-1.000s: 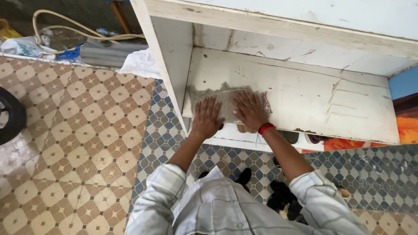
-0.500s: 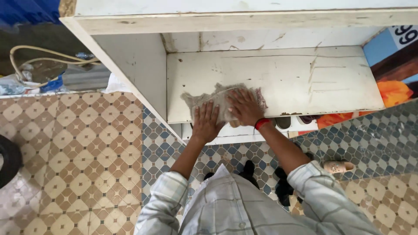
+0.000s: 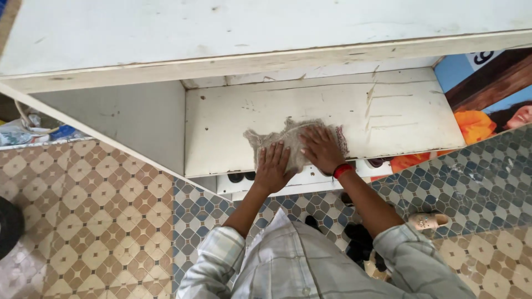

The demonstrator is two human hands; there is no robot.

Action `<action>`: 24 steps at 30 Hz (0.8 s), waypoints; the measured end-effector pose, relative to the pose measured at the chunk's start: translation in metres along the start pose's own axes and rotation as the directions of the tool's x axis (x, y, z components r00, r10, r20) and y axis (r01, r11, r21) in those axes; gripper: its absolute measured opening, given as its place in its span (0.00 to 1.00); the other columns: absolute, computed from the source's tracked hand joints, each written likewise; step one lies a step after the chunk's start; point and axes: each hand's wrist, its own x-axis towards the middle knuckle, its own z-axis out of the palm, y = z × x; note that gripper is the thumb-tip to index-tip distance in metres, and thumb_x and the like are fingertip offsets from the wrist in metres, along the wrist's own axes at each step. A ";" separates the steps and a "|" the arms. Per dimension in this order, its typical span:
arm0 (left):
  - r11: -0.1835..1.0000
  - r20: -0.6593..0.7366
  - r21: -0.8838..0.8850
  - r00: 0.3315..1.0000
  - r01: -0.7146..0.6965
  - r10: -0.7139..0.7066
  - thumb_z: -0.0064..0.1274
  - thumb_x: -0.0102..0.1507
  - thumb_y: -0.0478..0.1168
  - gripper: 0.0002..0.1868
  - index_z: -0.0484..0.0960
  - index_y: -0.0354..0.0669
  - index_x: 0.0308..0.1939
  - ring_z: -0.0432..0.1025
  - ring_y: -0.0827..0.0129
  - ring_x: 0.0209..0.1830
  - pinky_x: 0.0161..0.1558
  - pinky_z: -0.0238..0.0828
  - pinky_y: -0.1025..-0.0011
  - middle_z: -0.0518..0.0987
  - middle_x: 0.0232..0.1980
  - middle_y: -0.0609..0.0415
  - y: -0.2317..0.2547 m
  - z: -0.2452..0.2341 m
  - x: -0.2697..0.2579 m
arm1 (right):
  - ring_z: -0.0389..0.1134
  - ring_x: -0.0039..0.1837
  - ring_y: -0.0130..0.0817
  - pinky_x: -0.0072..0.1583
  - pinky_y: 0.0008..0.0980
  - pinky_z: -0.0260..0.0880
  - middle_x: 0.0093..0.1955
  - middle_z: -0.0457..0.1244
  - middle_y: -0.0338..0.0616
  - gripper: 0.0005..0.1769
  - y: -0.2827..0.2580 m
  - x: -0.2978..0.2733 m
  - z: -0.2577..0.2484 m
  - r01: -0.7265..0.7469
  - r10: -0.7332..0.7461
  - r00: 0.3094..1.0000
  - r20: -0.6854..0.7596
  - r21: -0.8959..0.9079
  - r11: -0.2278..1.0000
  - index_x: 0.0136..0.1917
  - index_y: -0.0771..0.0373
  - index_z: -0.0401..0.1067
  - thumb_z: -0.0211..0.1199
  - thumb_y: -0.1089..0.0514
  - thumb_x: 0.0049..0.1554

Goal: The person wipes the inner and outer surfaces of a white shelving unit with a cloth.

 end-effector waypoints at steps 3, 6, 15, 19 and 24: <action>0.998 -0.037 -0.010 0.998 0.054 -0.055 0.36 0.71 0.65 0.41 0.58 0.37 0.77 0.42 0.42 0.83 0.77 0.28 0.42 0.51 0.82 0.36 0.022 0.023 0.029 | 0.38 0.85 0.52 0.80 0.57 0.31 0.86 0.42 0.45 0.32 0.020 0.007 0.010 -0.029 0.029 0.999 -0.017 -0.039 0.999 0.80 0.51 0.56 0.44 0.41 0.67; 0.992 -0.059 -0.073 0.992 0.107 -0.112 0.34 0.72 0.61 0.39 0.58 0.37 0.78 0.42 0.42 0.83 0.77 0.29 0.40 0.52 0.82 0.37 0.028 0.030 0.052 | 0.38 0.86 0.52 0.80 0.56 0.30 0.86 0.42 0.44 0.31 0.023 0.016 0.011 -0.022 0.022 0.999 -0.024 -0.029 0.999 0.80 0.51 0.57 0.44 0.42 0.67; 0.999 -0.056 -0.015 0.998 0.031 -0.031 0.40 0.70 0.61 0.38 0.61 0.39 0.76 0.43 0.40 0.81 0.74 0.31 0.38 0.52 0.80 0.34 0.109 0.061 0.079 | 0.36 0.84 0.50 0.79 0.58 0.30 0.84 0.43 0.40 0.33 0.137 -0.056 -0.044 0.028 -0.031 0.993 0.116 0.022 0.999 0.80 0.45 0.55 0.46 0.37 0.65; 0.999 -0.072 -0.037 0.997 0.018 -0.020 0.41 0.70 0.63 0.41 0.59 0.36 0.76 0.43 0.44 0.84 0.78 0.31 0.41 0.53 0.82 0.37 0.138 0.081 0.139 | 0.36 0.86 0.50 0.80 0.58 0.32 0.86 0.43 0.41 0.32 0.173 -0.033 -0.029 -0.079 0.079 0.997 0.013 -0.006 0.997 0.81 0.48 0.55 0.45 0.41 0.67; 0.997 0.083 0.065 0.996 -0.048 0.042 0.43 0.65 0.64 0.46 0.55 0.37 0.77 0.40 0.40 0.81 0.73 0.27 0.38 0.48 0.81 0.34 0.144 0.078 0.142 | 0.37 0.85 0.50 0.79 0.57 0.33 0.85 0.43 0.43 0.33 0.182 -0.080 -0.022 -0.055 0.054 0.998 0.011 0.046 0.997 0.80 0.51 0.56 0.48 0.40 0.65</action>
